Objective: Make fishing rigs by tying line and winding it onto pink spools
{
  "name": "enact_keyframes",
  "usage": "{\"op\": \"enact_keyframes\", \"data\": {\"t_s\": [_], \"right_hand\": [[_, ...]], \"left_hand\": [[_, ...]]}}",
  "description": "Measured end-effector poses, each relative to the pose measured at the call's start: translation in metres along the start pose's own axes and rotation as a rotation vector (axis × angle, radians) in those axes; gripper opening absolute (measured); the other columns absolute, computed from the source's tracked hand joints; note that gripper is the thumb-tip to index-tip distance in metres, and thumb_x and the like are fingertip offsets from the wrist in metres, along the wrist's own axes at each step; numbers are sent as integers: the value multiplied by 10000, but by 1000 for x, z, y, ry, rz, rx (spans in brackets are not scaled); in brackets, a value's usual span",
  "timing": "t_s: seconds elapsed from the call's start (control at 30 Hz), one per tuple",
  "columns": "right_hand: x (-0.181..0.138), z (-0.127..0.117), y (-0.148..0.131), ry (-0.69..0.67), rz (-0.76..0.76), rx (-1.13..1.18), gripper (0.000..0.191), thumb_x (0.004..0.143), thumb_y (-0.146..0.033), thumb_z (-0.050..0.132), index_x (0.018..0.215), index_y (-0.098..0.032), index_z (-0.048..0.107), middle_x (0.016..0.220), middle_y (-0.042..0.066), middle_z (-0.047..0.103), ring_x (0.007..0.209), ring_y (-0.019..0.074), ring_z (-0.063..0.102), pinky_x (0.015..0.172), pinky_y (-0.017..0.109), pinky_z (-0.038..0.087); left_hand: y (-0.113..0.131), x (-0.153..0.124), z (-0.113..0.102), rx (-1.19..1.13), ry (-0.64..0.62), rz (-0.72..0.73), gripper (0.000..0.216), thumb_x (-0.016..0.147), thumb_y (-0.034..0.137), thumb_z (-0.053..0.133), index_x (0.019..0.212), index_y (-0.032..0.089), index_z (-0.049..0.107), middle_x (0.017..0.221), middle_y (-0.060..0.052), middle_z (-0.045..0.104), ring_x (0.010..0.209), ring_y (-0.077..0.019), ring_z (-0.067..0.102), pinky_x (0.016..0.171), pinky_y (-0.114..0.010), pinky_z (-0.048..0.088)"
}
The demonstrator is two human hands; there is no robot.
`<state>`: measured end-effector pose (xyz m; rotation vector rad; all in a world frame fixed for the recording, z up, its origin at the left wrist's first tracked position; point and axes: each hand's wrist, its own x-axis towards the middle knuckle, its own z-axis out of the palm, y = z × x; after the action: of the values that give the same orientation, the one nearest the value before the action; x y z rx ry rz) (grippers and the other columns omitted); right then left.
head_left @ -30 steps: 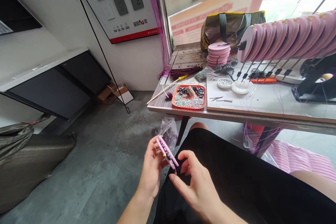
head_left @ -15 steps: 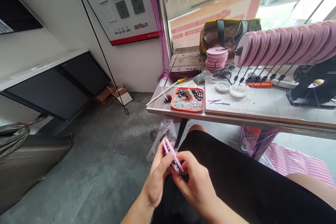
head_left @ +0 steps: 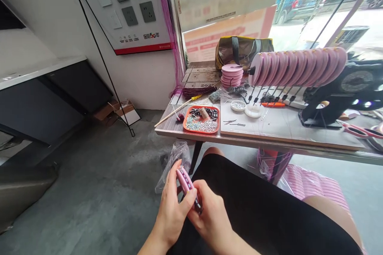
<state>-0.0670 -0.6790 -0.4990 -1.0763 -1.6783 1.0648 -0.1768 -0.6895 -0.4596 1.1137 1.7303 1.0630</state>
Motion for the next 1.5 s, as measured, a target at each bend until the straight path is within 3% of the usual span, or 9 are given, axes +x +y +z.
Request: {"op": "enact_keyframes", "data": {"t_s": [0.2,0.3,0.4,0.57,0.7,0.9,1.07,1.27,1.5], "right_hand": [[5,-2,-1,-43,71,55,106,701,-189,481,797,-210,440,616,-39,529,460,94,479,439,178,352],[15,-23,-10,-248,96,44,164,688,-199,532,841,-206,473,653,-32,579,480,100,519,437,176,373],[36,-77,-14,-429,-1,-36,237,707,-256,612,932,-212,551,864,13,652,741,144,615,629,211,475],[87,-196,14,242,185,-783,238,856,-273,450,969,-152,621,889,84,679,746,195,624,670,288,460],[123,-236,45,-76,235,-1307,287,877,-223,413,1072,-164,615,957,96,680,866,238,631,651,291,419],[135,-226,47,-237,200,-1410,226,850,-175,433,818,-130,652,810,121,675,746,232,638,545,267,339],[133,-213,22,-99,136,-1445,301,906,-237,349,981,-174,634,917,115,683,807,246,630,604,293,336],[151,-196,12,-25,143,-1373,282,871,-253,405,811,-180,670,737,94,691,696,232,635,505,275,266],[110,-166,4,26,-94,-1088,263,900,-264,400,875,-197,653,770,36,691,652,166,632,561,248,336]], "left_hand": [[9,5,4,-65,-38,-27,699,663,422,648,1292,217,423,1276,-110,488,1107,-315,493,870,-386,437],[10,9,1,-115,-72,-86,676,640,436,669,1252,231,466,1177,-87,538,1048,-303,524,835,-353,445],[6,13,-5,-225,-67,-195,605,650,472,658,1192,247,508,1060,-54,576,1009,-285,539,784,-312,454],[0,21,-8,-486,-128,-431,544,668,507,646,1133,253,523,992,-26,594,903,-219,555,715,-265,472],[5,29,3,-641,-210,-493,492,654,500,674,1046,220,573,915,-32,601,823,-200,571,660,-262,480],[13,39,16,-658,-255,-454,417,658,455,691,997,238,586,844,-4,564,764,-167,559,630,-249,477],[14,40,17,-619,-258,-447,429,672,477,670,1015,245,559,851,2,539,771,-163,525,632,-245,467],[16,34,21,-596,-228,-437,447,645,484,674,1003,240,563,903,-6,536,808,-170,502,621,-237,443],[7,35,14,-596,-190,-385,451,611,503,694,963,244,580,812,-5,530,716,-156,506,531,-217,395]]}}
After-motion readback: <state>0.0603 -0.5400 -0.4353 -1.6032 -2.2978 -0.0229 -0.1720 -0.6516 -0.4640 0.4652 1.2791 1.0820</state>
